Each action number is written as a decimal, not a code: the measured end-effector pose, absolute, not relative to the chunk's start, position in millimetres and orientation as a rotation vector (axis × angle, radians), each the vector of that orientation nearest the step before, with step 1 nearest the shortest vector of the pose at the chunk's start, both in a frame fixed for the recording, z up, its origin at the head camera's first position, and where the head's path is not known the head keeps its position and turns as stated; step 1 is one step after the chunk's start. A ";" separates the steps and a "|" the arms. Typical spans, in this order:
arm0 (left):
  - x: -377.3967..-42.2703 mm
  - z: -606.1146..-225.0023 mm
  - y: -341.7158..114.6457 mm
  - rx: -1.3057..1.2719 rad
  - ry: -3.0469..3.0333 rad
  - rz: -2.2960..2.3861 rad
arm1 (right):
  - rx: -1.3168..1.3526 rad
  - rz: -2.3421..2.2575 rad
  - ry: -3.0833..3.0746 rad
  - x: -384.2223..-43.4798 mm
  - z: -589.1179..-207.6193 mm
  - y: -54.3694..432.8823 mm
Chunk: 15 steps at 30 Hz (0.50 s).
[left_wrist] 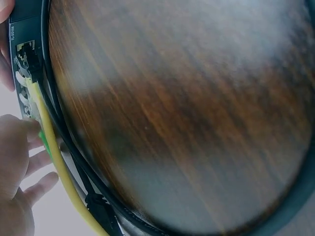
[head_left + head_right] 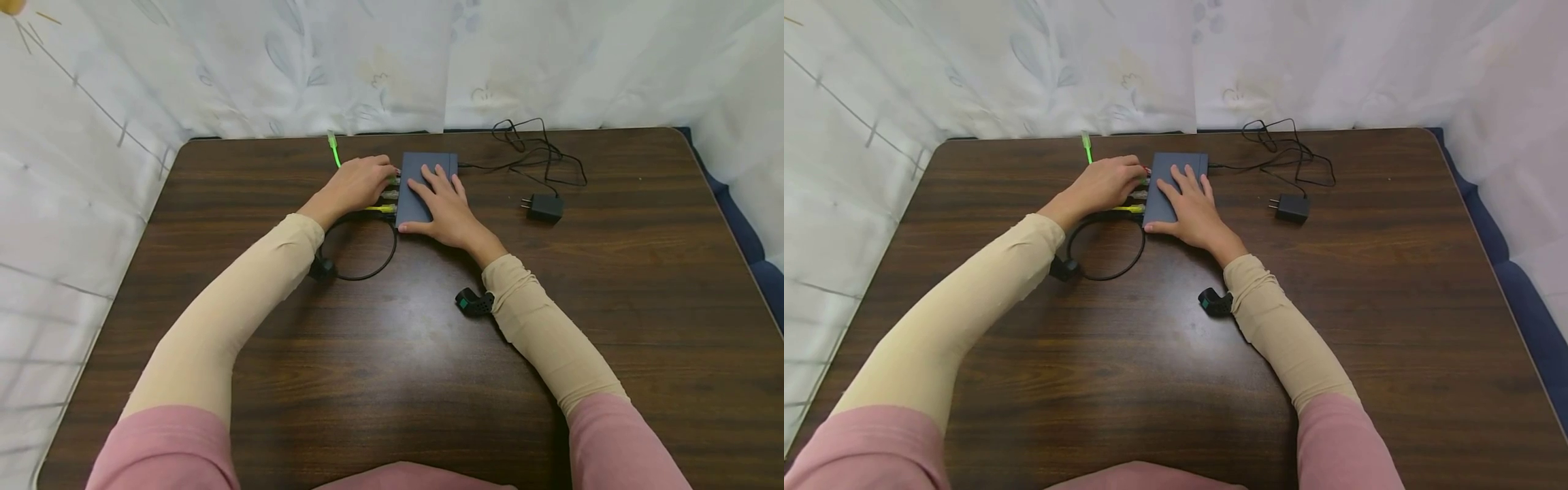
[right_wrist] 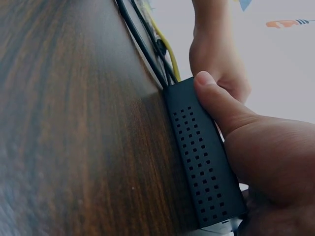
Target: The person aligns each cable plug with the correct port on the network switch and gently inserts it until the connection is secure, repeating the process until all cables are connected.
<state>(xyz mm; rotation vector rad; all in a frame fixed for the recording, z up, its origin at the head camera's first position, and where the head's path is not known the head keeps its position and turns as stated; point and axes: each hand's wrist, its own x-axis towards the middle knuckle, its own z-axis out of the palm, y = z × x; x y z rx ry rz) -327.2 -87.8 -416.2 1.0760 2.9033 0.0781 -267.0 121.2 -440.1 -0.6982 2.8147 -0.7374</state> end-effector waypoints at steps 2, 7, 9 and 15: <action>-327.3 -416.0 -88.6 1.083 2.908 0.079 | -0.698 -0.742 2.815 -266.7 -440.2 121.1; -327.2 -414.1 -92.2 1.093 2.921 0.098 | -0.696 -0.753 2.815 -266.4 -440.3 121.1; -327.1 -413.2 -94.2 1.096 2.925 0.106 | -0.695 -0.755 2.815 -266.5 -440.4 121.2; -326.8 -412.4 -102.0 1.084 2.930 0.099 | -0.691 -0.751 2.818 -266.6 -440.7 121.4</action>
